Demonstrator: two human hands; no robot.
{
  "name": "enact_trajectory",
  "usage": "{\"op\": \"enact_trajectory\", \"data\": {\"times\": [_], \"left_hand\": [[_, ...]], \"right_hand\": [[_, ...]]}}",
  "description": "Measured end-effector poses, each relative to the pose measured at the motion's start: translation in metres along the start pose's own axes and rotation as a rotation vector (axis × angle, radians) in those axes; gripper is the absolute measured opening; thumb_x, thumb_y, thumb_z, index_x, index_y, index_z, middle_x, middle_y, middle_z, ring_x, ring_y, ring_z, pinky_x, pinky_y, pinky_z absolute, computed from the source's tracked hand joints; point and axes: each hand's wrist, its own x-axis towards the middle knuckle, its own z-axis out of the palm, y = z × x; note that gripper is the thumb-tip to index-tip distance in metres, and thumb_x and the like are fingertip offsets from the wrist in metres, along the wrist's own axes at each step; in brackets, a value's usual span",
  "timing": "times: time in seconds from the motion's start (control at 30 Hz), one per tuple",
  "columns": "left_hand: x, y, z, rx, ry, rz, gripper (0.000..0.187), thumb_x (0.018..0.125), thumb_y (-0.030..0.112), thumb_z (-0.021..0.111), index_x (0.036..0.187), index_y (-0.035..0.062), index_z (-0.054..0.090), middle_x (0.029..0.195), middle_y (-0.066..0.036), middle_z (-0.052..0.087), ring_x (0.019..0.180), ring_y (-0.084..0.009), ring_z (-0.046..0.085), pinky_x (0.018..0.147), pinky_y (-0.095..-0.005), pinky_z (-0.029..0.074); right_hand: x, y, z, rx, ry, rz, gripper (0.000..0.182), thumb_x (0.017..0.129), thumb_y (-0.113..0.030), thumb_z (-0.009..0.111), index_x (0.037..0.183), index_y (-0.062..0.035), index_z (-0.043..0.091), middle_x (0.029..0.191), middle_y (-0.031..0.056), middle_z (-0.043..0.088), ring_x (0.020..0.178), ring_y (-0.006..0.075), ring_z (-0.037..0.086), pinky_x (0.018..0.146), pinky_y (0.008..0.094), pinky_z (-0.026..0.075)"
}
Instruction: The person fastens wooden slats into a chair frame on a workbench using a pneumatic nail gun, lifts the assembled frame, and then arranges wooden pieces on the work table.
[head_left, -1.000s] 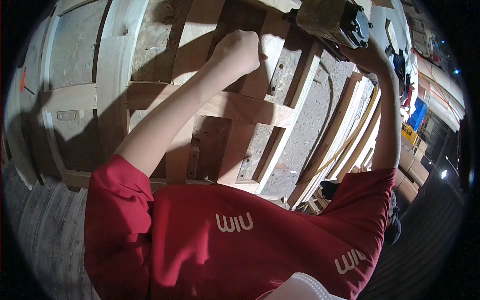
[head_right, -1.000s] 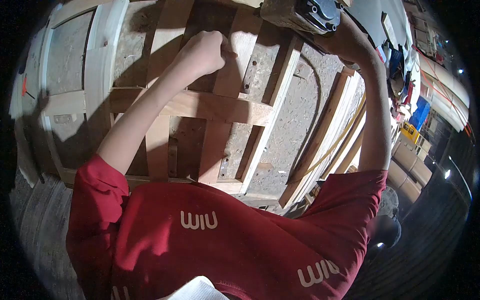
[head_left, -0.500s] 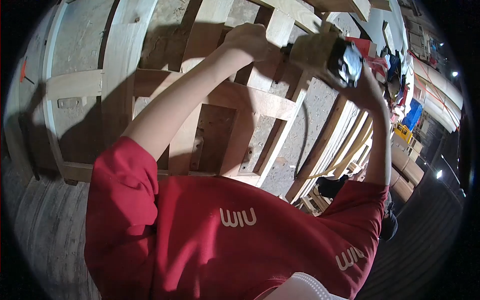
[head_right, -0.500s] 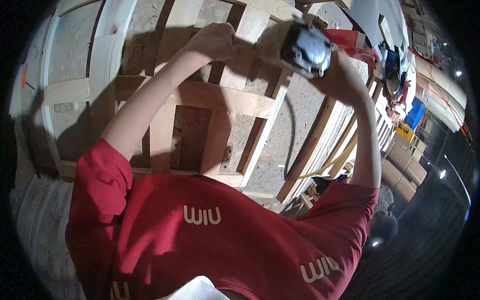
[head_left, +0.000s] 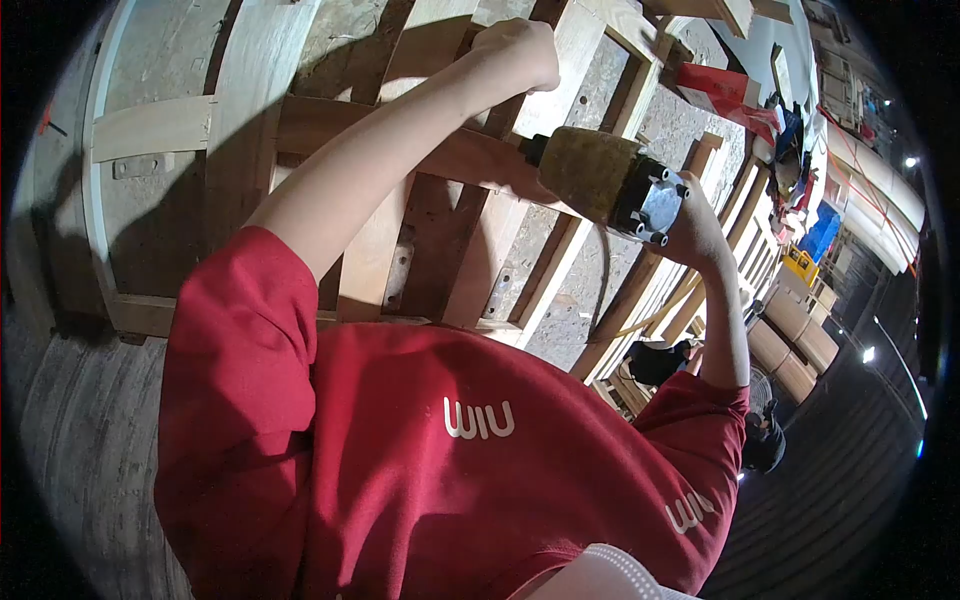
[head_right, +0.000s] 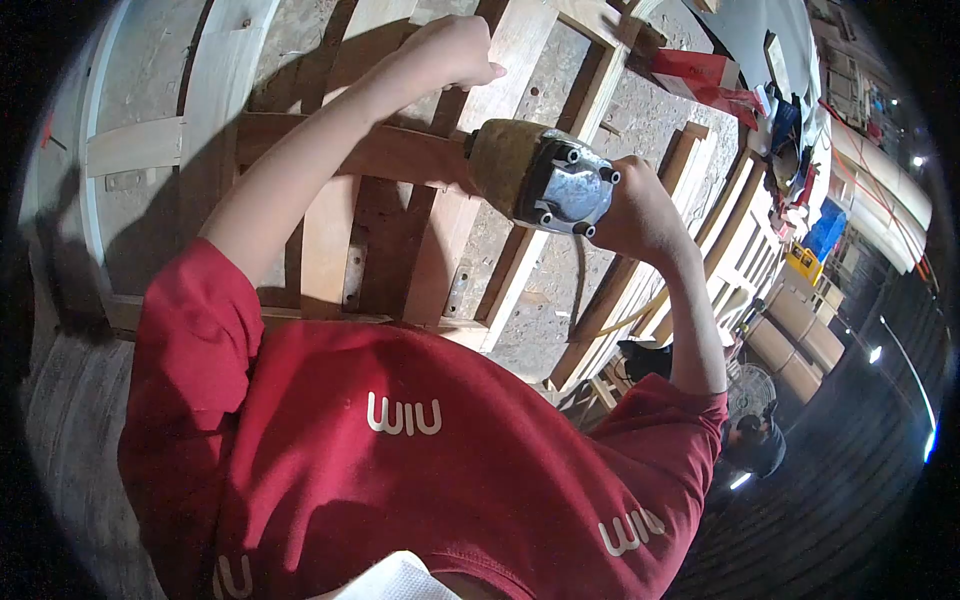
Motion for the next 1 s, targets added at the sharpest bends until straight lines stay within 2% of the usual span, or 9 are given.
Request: {"op": "enact_trajectory", "data": {"times": [0.17, 0.27, 0.33, 0.43, 0.63, 0.7, 0.77, 0.87, 1.0], "left_hand": [[-0.001, 0.002, 0.001, 0.001, -0.017, -0.036, 0.025, 0.059, 0.008, 0.061, 0.084, 0.0026, 0.063, 0.081, -0.016, 0.061, 0.073, -0.0248, 0.061, 0.062, -0.035, 0.05], [-0.001, 0.001, 0.003, 0.008, 0.063, -0.034, 0.023, 0.059, 0.008, 0.061, 0.081, 0.0026, 0.064, 0.078, -0.016, 0.061, 0.072, -0.0235, 0.061, 0.061, -0.0346, 0.049], [-0.004, -0.002, -0.004, -0.085, 0.044, 0.003, 0.03, 0.066, 0.023, 0.064, 0.08, -0.0037, 0.06, 0.075, -0.023, 0.06, 0.073, -0.0294, 0.061, 0.063, -0.0371, 0.049], [-0.003, -0.001, 0.003, -0.043, 0.11, 0.006, 0.021, 0.058, 0.009, 0.061, 0.078, 0.0023, 0.064, 0.074, -0.015, 0.061, 0.07, -0.0226, 0.061, 0.061, -0.0337, 0.049], [-0.004, -0.011, 0.019, -0.093, 0.196, 0.068, 0.02, 0.064, 0.019, 0.062, 0.075, 0.002, 0.062, 0.073, -0.015, 0.061, 0.069, -0.0234, 0.061, 0.058, -0.034, 0.049], [-0.008, -0.011, 0.02, -0.116, 0.302, 0.092, 0.022, 0.068, 0.023, 0.061, 0.073, 0.0023, 0.06, 0.071, -0.015, 0.06, 0.068, -0.0235, 0.061, 0.056, -0.0351, 0.049], [-0.02, -0.008, 0.011, -0.116, 0.327, 0.135, 0.029, 0.068, 0.025, 0.063, 0.071, -0.0027, 0.058, 0.07, -0.023, 0.058, 0.07, -0.0319, 0.06, 0.06, -0.0372, 0.049], [-0.016, -0.01, 0.017, -0.076, 0.364, 0.152, 0.029, 0.068, 0.026, 0.063, 0.069, -0.0029, 0.057, 0.068, -0.023, 0.058, 0.069, -0.0323, 0.06, 0.059, -0.0377, 0.049], [-0.014, -0.011, 0.015, -0.094, 0.328, 0.142, 0.029, 0.067, 0.026, 0.063, 0.071, -0.0029, 0.057, 0.069, -0.023, 0.058, 0.069, -0.0318, 0.06, 0.059, -0.0381, 0.049]], "right_hand": [[0.008, -0.003, -0.001, 0.001, -0.284, 0.292, 0.067, 0.042, -0.01, 0.075, 0.102, -0.0039, 0.047, 0.097, 0.0144, 0.047, 0.091, 0.0308, 0.046, 0.081, 0.0338, 0.039], [0.011, -0.005, -0.002, 0.017, -0.329, 0.312, 0.061, 0.043, -0.01, 0.075, 0.098, -0.0035, 0.049, 0.096, 0.0137, 0.048, 0.089, 0.0302, 0.047, 0.08, 0.0338, 0.04], [0.011, -0.001, 0.0, 0.077, -0.374, 0.265, 0.056, 0.044, -0.009, 0.074, 0.094, -0.0031, 0.05, 0.092, 0.0134, 0.049, 0.087, 0.0294, 0.048, 0.078, 0.0334, 0.04], [0.006, 0.004, 0.002, 0.036, -0.298, 0.206, 0.054, 0.044, -0.009, 0.074, 0.093, -0.003, 0.051, 0.091, 0.0139, 0.05, 0.086, 0.0295, 0.048, 0.077, 0.0333, 0.04], [-0.005, 0.013, 0.002, 0.069, -0.249, 0.228, 0.059, 0.042, -0.011, 0.075, 0.095, -0.0034, 0.05, 0.092, 0.0146, 0.049, 0.087, 0.031, 0.047, 0.078, 0.0345, 0.04], [-0.008, 0.012, 0.005, -0.02, 0.062, -0.153, 0.019, 0.051, 0.0, 0.065, 0.067, 0.0014, 0.055, 0.062, 0.0141, 0.058, 0.058, 0.0257, 0.058, 0.055, 0.0313, 0.047], [-0.008, 0.009, 0.004, 0.008, 0.066, -0.145, 0.019, 0.05, 0.0, 0.064, 0.067, 0.0018, 0.055, 0.062, 0.0144, 0.058, 0.058, 0.0262, 0.058, 0.056, 0.0321, 0.047], [-0.007, 0.016, 0.005, 0.003, -0.262, 0.249, 0.059, 0.042, -0.01, 0.075, 0.095, -0.0041, 0.05, 0.093, 0.0136, 0.049, 0.088, 0.0305, 0.046, 0.079, 0.0344, 0.039], [-0.005, 0.016, 0.005, 0.047, -0.246, 0.222, 0.049, 0.043, -0.008, 0.073, 0.088, -0.0033, 0.052, 0.086, 0.0127, 0.053, 0.082, 0.0277, 0.05, 0.074, 0.0327, 0.042]]}}
